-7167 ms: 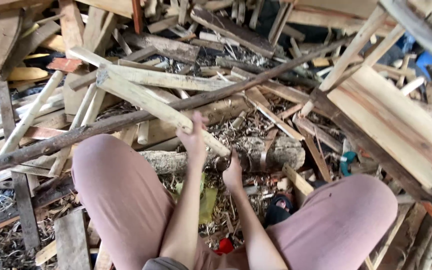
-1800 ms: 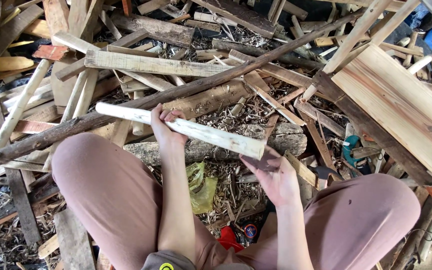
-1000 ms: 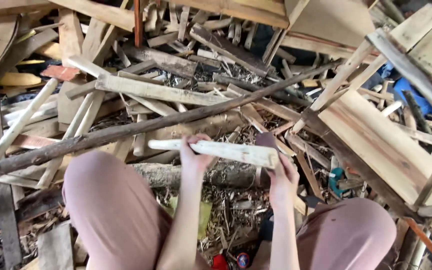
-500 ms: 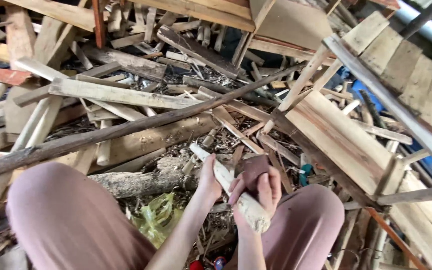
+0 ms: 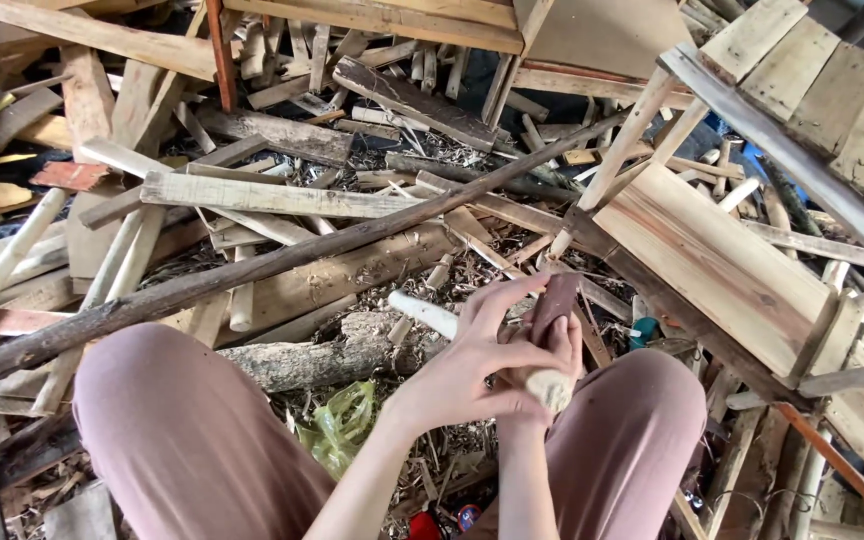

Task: Sanding and scraping a wooden stick to smooth its surface while sitting on the workshop floor

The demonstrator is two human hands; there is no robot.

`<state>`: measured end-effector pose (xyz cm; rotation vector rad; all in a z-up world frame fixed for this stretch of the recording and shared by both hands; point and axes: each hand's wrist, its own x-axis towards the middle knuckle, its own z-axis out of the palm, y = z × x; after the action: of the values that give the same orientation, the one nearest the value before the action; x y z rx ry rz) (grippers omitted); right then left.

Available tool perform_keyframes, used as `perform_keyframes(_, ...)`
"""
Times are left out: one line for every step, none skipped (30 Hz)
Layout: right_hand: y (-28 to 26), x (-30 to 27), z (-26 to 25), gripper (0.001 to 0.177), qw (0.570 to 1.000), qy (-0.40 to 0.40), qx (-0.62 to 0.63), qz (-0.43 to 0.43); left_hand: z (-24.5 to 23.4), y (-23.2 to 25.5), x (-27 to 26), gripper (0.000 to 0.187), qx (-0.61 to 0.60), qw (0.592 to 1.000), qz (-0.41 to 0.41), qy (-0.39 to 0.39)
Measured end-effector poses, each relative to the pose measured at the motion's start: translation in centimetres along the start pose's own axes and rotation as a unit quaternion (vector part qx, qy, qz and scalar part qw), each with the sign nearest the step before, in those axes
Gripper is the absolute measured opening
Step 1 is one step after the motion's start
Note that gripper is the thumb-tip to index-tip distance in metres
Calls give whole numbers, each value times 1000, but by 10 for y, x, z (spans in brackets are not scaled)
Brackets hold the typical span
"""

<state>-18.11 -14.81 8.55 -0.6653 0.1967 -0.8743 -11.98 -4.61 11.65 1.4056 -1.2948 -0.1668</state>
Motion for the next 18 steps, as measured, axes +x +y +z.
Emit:
perform_keyframes(1,1,-2,32,999,34,-11,16,7,-11,-1,43,38,998,36,39)
perform_keyframes(1,3,-4,35,997,69,-23,31,14,-21,-2,38,75,991,73,78)
perform_keyframes(1,4,-6,35,997,68,-21,30,15,-20,-1,38,76,991,74,77)
perform_keyframes(2,7,-8,38,993,102,-31,45,15,-19,0,39,86,982,77,147)
perform_keyframes(3,9,-10,42,988,135,-41,61,15,-19,1,41,96,968,80,216)
perform_keyframes(7,14,-12,42,988,134,-37,62,7,-17,1,41,100,968,81,214)
perform_keyframes(10,18,-14,18,989,121,-81,2,-2,-15,0,44,-6,949,106,297)
perform_keyframes(16,21,-16,11,985,109,-121,-56,-12,-13,-3,47,-109,913,126,373)
perform_keyframes(18,23,-21,11,986,110,-115,-52,-25,-16,-6,47,-102,915,125,370)
perform_keyframes(21,25,-26,12,987,111,-113,-37,-38,-20,-11,52,-54,907,113,401)
perform_keyframes(24,27,-31,15,987,111,-111,-21,-52,-23,-15,59,-5,896,101,432)
perform_keyframes(30,23,-27,15,988,112,-105,-19,-57,-22,-17,59,0,898,102,428)
perform_keyframes(36,20,-23,16,988,112,-108,15,-61,-21,-20,51,-47,883,103,455)
perform_keyframes(39,17,-20,19,986,112,-113,46,-64,-21,-21,46,-97,866,103,480)
perform_keyframes(46,17,-24,19,987,112,-109,46,-67,-23,-24,46,-95,867,104,478)
perform_keyframes(53,15,-28,18,984,119,-121,58,-69,-25,-27,44,-114,860,110,486)
perform_keyframes(59,14,-32,18,981,125,-132,69,-71,-27,-30,44,-133,852,115,493)
perform_keyframes(55,9,-22,18,981,128,-128,69,-70,-24,-31,44,-131,855,115,489)
